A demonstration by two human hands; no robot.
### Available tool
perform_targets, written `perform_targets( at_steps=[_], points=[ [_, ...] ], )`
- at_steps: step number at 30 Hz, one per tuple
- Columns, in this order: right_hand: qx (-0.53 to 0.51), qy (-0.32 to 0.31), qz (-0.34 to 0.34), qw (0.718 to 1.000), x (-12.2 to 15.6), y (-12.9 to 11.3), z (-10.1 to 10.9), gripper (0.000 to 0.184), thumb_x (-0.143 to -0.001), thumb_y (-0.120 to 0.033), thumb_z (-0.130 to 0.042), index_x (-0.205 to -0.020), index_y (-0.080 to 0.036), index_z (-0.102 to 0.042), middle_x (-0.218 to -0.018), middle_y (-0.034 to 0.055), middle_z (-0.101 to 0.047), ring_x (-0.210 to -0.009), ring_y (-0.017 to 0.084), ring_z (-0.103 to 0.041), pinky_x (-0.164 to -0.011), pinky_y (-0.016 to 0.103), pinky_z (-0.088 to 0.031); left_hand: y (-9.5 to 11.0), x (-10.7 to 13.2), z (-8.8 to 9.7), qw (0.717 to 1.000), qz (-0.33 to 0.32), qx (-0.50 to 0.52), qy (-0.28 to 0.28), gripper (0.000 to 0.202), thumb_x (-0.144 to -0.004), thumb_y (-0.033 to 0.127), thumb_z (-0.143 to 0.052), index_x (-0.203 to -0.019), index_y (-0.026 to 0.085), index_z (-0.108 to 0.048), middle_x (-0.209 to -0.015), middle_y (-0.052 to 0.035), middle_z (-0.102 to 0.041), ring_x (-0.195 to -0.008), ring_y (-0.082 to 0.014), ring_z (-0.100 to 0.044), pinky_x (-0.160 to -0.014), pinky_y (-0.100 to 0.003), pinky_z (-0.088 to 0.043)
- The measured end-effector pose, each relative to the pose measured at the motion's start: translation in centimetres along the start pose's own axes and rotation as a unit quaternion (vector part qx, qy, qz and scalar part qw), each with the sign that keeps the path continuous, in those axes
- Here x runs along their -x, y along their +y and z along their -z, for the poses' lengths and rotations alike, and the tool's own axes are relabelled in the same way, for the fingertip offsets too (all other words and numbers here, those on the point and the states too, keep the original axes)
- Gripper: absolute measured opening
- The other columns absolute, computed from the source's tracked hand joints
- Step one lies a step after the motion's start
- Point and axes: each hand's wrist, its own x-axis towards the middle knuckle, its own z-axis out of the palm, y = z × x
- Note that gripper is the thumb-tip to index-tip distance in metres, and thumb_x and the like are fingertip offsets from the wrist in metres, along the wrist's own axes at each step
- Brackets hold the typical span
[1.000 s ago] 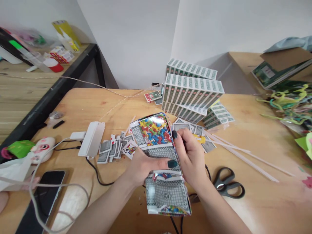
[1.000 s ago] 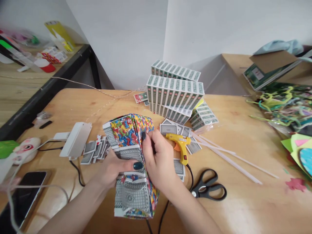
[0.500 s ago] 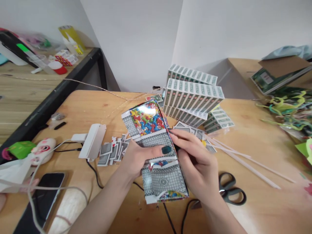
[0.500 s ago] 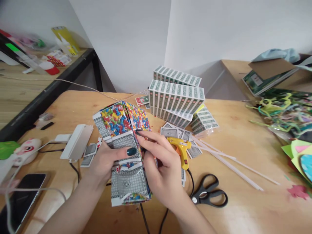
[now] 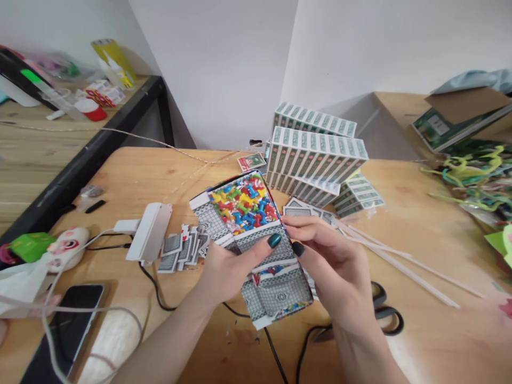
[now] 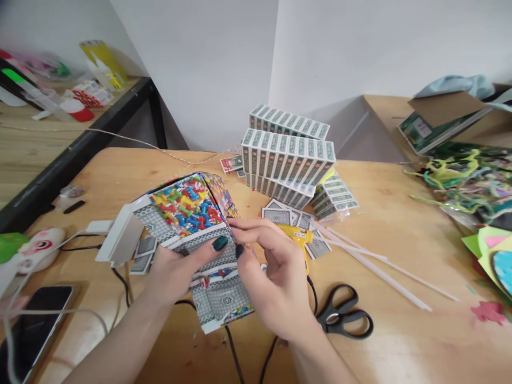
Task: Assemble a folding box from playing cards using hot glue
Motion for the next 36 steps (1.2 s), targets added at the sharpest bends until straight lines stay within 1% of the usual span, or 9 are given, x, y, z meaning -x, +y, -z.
perform_targets(
  at_steps=[4,8,11,14,21,27,31,34,36],
  points=[
    [0.007,0.005,0.011,1.0,0.0,0.1,-0.1,0.023,-0.08,-0.009,-0.061,-0.09,-0.027,-0.071,-0.104,0.0039,-0.069,-0.101,0.019,-0.063,-0.089,0.036,-0.051,-0.2,0.3,0.0,1.0,-0.006,-0.023,-0.008,0.039,-0.074,0.03,-0.075,-0.112,0.021,-0.068,-0.095,-0.0038,-0.075,-0.102,-0.0222,-0.067,-0.094,-0.034,-0.053],
    [0.029,0.034,0.011,0.999,-0.2,0.1,-0.4,0.007,-0.077,-0.017,-0.07,-0.076,-0.024,-0.069,-0.093,0.0033,-0.07,-0.089,0.018,-0.065,-0.081,0.034,-0.053,0.0,0.5,0.0,0.998,-0.02,-0.056,-0.001,0.037,-0.073,0.031,-0.076,-0.109,0.021,-0.069,-0.095,-0.0035,-0.075,-0.105,-0.0227,-0.065,-0.098,-0.035,-0.05],
    [0.05,0.061,0.009,0.997,-0.3,0.1,-0.6,0.011,-0.078,-0.02,-0.071,-0.068,-0.022,-0.067,-0.087,0.0033,-0.071,-0.083,0.017,-0.065,-0.076,0.032,-0.053,0.2,0.5,-0.3,0.998,-0.028,-0.062,-0.012,0.035,-0.073,0.029,-0.075,-0.107,0.021,-0.07,-0.094,-0.0036,-0.075,-0.107,-0.0238,-0.065,-0.099,-0.036,-0.049],
    [0.064,0.071,0.007,0.995,-0.3,0.1,-0.6,0.014,-0.079,-0.021,-0.069,-0.065,-0.022,-0.067,-0.085,0.0029,-0.072,-0.08,0.017,-0.066,-0.074,0.032,-0.053,0.2,0.4,-0.4,0.998,-0.025,-0.052,-0.018,0.033,-0.073,0.025,-0.075,-0.105,0.02,-0.07,-0.093,-0.0036,-0.075,-0.107,-0.0248,-0.065,-0.1,-0.038,-0.049],
    [0.017,0.055,-0.019,0.998,-0.3,0.1,-0.4,0.014,-0.08,-0.02,-0.069,-0.067,-0.025,-0.071,-0.087,0.0005,-0.072,-0.081,0.015,-0.066,-0.077,0.031,-0.053,0.1,0.5,-0.4,0.999,-0.031,-0.032,-0.002,0.032,-0.072,0.024,-0.076,-0.103,0.02,-0.071,-0.093,-0.004,-0.075,-0.109,-0.026,-0.064,-0.099,-0.04,-0.05],
    [-0.065,0.035,-0.078,0.994,-0.5,0.5,-0.2,0.014,-0.078,-0.025,-0.072,-0.064,-0.027,-0.072,-0.089,0.0011,-0.072,-0.082,0.016,-0.066,-0.076,0.032,-0.054,0.3,0.3,0.1,0.998,-0.035,-0.055,-0.024,0.036,-0.07,0.026,-0.077,-0.105,0.021,-0.07,-0.092,-0.0043,-0.075,-0.106,-0.0276,-0.065,-0.096,-0.042,-0.052],
    [-0.116,0.019,-0.119,0.986,-0.7,0.7,-0.1,0.01,-0.076,-0.027,-0.075,-0.065,-0.027,-0.073,-0.094,0.0008,-0.07,-0.087,0.016,-0.065,-0.081,0.033,-0.053,0.4,0.3,0.1,0.998,-0.035,-0.045,0.001,0.037,-0.068,0.026,-0.079,-0.104,0.021,-0.071,-0.091,-0.0045,-0.075,-0.106,-0.0282,-0.065,-0.095,-0.041,-0.052],
    [-0.178,0.009,-0.18,0.967,-1.1,0.7,0.0,0.013,-0.068,-0.028,-0.08,-0.062,-0.023,-0.069,-0.096,0.0013,-0.068,-0.085,0.016,-0.065,-0.074,0.032,-0.054,0.6,0.4,0.1,0.999,-0.026,-0.031,0.011,0.039,-0.066,0.026,-0.079,-0.104,0.021,-0.071,-0.09,-0.0042,-0.075,-0.103,-0.028,-0.066,-0.094,-0.041,-0.052],
    [-0.224,-0.001,-0.234,0.946,-1.4,0.5,0.0,0.02,-0.061,-0.029,-0.083,-0.06,-0.022,-0.065,-0.091,0.0008,-0.066,-0.076,0.015,-0.063,-0.066,0.03,-0.054,0.7,0.4,0.1,1.0,-0.007,-0.016,-0.014,0.039,-0.065,0.026,-0.081,-0.102,0.021,-0.071,-0.09,-0.0048,-0.075,-0.099,-0.0279,-0.068,-0.091,-0.04,-0.054]
  ],
)
